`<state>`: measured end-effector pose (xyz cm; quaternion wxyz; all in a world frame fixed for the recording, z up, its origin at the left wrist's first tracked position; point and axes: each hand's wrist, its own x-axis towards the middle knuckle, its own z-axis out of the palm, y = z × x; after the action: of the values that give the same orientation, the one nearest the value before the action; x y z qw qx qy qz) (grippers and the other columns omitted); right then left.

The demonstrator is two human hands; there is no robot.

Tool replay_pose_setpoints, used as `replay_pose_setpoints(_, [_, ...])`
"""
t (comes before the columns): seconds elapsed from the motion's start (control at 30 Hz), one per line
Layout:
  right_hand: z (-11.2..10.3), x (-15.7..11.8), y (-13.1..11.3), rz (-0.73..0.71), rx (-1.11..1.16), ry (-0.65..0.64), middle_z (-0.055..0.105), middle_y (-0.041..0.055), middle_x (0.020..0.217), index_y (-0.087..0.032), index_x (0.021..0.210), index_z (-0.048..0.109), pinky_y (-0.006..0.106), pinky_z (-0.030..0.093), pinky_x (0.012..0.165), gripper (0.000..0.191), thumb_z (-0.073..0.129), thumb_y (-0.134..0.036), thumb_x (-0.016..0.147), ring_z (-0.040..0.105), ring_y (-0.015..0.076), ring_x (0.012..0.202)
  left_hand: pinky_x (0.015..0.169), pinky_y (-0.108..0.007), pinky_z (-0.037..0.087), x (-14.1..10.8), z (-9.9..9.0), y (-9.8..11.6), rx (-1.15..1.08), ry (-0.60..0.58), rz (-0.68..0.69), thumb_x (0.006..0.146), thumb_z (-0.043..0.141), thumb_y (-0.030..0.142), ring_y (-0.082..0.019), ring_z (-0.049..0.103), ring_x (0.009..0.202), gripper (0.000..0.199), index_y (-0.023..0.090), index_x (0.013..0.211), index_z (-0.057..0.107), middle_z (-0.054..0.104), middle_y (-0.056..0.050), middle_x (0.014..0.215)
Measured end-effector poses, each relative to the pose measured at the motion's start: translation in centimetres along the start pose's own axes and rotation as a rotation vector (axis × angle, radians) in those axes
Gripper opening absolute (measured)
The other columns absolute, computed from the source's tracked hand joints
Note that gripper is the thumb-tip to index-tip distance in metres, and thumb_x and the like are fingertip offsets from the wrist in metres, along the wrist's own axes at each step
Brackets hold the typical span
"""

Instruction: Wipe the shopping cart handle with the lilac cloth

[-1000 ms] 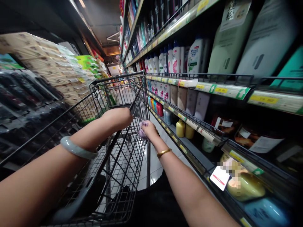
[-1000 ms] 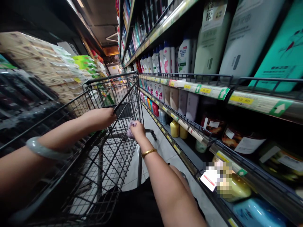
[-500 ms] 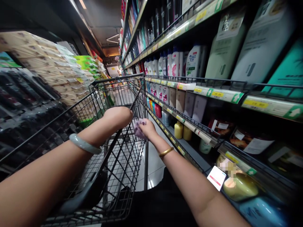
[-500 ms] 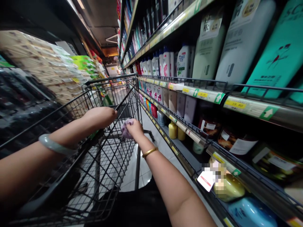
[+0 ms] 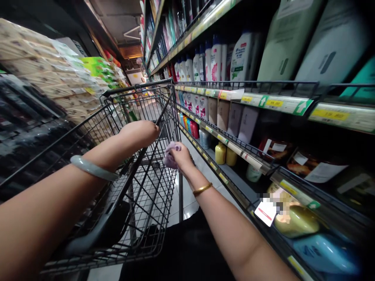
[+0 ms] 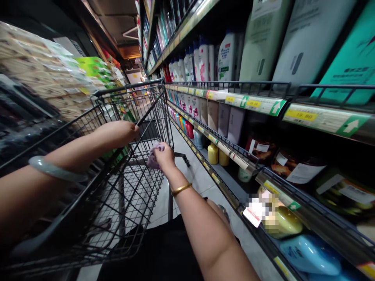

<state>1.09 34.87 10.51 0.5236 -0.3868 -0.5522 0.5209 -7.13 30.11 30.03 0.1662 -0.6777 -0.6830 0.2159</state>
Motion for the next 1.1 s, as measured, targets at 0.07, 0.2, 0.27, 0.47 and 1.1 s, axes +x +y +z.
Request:
replay_pose_setpoints(0.07, [0.1,-0.2,-2.6,-0.084,0.132,0.007,0.066,-0.0041,0.084,-0.023,0.102,0.065,0.022,0.051,0.069,0.024,0.06,-0.03,0.079,0.061,0.012,0.073,0.084,-0.04,0.052,0.0,-0.2,0.2,0.011,-0.015,0.014,0.095,0.038,0.019,-0.026,0.065,0.088,0.038,0.009,0.106,0.072,0.071,-0.021,0.1])
replay_pose_setpoints(0.2, [0.0,-0.6,-4.6,-0.245,0.265,-0.092,0.069,-0.0038,0.094,-0.024,0.11,0.065,0.021,0.053,0.074,0.031,0.063,-0.028,0.079,0.063,0.0116,0.079,0.092,-0.037,0.049,0.3,-0.1,0.2,0.006,-0.009,0.013,0.093,0.043,0.016,-0.023,0.063,0.093,0.035,0.009,0.108,0.073,0.071,-0.02,0.105])
replay_pose_setpoints(0.27, [-0.2,-0.4,-2.9,-0.119,0.107,-0.099,0.07,-0.0034,0.091,-0.023,0.107,0.067,0.023,0.053,0.076,0.03,0.064,-0.022,0.077,0.063,0.0125,0.079,0.089,-0.035,0.049,0.7,0.3,0.0,-0.02,0.0,-0.009,0.096,0.04,0.019,-0.021,0.063,0.089,0.037,0.009,0.106,0.074,0.072,-0.018,0.1])
replay_pose_setpoints(0.47, [-1.0,-1.0,-1.1,0.028,-0.085,-0.056,0.07,-0.002,0.084,-0.023,0.097,0.068,0.029,0.054,0.078,0.024,0.066,-0.018,0.074,0.064,0.0163,0.078,0.084,-0.032,0.05,1.3,1.1,-0.5,-0.099,0.026,-0.049,0.099,0.038,0.024,-0.019,0.062,0.08,0.039,0.012,0.103,0.075,0.073,-0.014,0.093])
replay_pose_setpoints(1.1, [-0.3,-1.7,-0.9,-0.163,-0.267,-0.057,0.072,-0.0001,0.105,-0.026,0.113,0.066,0.027,0.054,0.09,0.029,0.061,-0.025,0.084,0.067,0.0159,0.097,0.09,-0.035,0.052,1.7,1.2,-0.4,-0.194,0.008,-0.074,0.101,0.048,0.028,-0.019,0.066,0.09,0.03,0.013,0.108,0.074,0.069,-0.007,0.09])
